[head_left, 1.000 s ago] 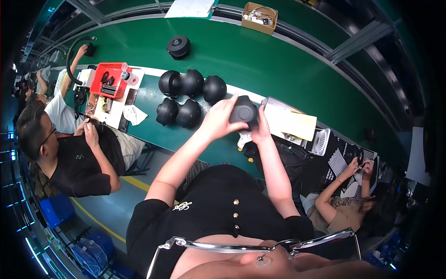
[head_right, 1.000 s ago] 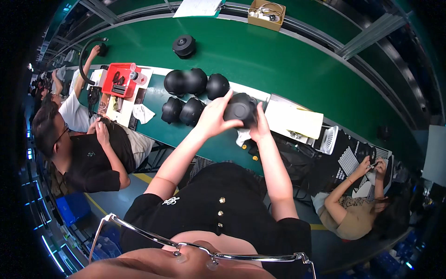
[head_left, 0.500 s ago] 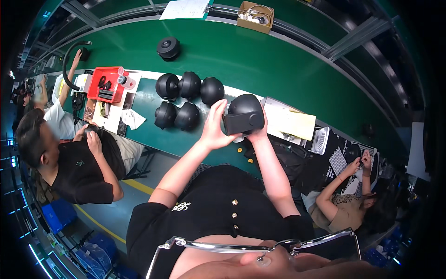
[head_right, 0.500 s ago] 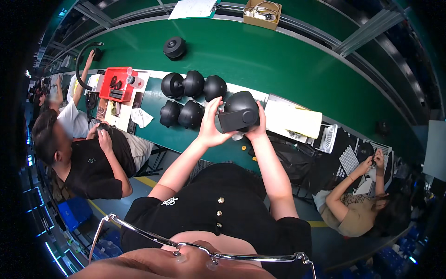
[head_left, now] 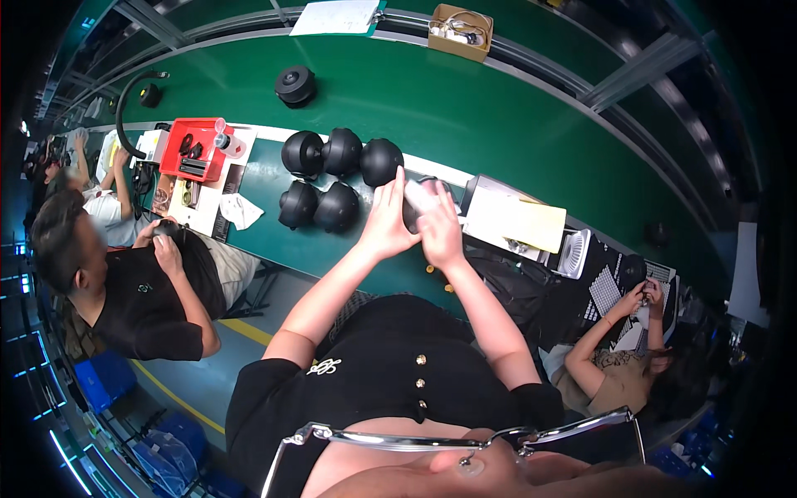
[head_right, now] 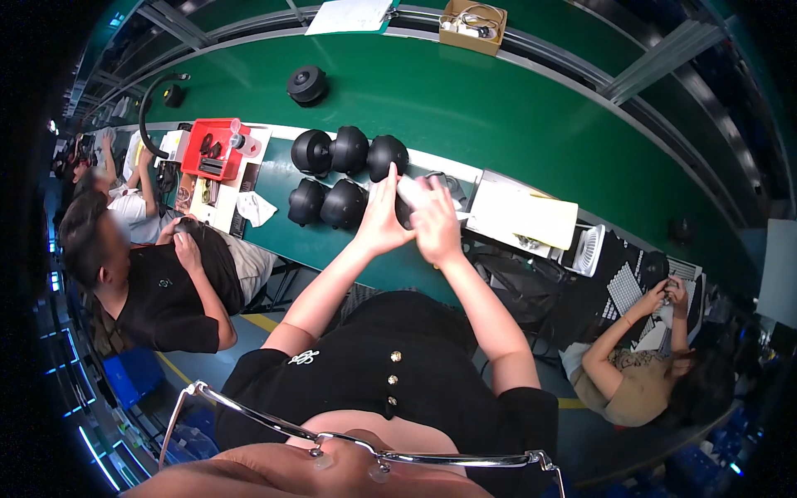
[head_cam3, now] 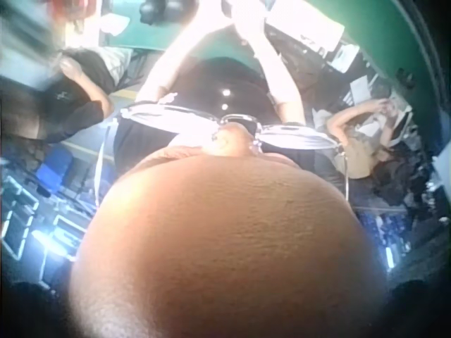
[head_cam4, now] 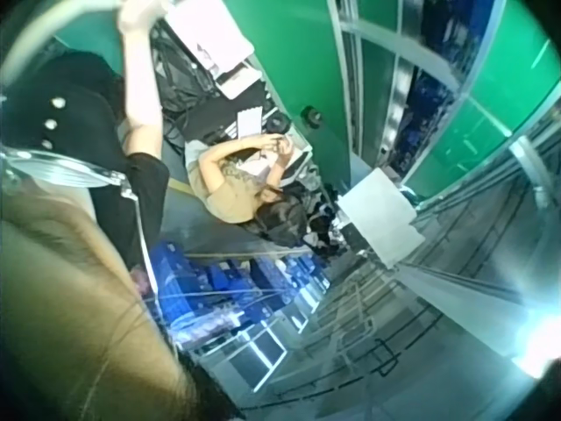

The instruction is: The person cleans camera components with a cloth by picking up each device, wiping its surfaces, and placing it on the table.

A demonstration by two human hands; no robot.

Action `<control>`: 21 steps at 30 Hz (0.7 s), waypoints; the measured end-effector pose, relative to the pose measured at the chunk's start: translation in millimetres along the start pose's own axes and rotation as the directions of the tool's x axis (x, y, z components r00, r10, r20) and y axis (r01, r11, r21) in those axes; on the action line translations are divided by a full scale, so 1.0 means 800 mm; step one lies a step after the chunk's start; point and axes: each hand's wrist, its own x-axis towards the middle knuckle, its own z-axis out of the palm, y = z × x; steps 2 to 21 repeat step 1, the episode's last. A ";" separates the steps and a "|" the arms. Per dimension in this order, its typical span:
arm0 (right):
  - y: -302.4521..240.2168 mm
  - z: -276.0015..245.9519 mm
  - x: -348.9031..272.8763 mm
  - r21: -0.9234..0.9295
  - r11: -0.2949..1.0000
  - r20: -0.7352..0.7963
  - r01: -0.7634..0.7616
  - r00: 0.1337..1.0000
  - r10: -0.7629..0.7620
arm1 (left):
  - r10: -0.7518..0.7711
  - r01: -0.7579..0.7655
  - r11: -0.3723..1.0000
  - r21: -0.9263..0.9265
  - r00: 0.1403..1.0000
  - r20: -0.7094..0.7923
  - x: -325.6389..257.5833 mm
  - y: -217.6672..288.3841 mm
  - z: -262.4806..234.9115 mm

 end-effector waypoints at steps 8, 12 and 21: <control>0.007 0.000 0.006 0.375 0.890 -0.004 -0.261 0.959 0.283 | -0.011 0.010 1.000 0.021 0.998 0.060 -0.001 -0.006 -0.001; 0.007 0.000 0.006 0.375 0.890 -0.004 -0.261 0.959 0.283 | -0.011 0.010 1.000 0.021 0.998 0.060 -0.001 -0.006 -0.001; 0.007 0.000 0.006 0.375 0.890 -0.004 -0.261 0.959 0.283 | -0.011 0.010 1.000 0.021 0.998 0.060 -0.001 -0.006 -0.001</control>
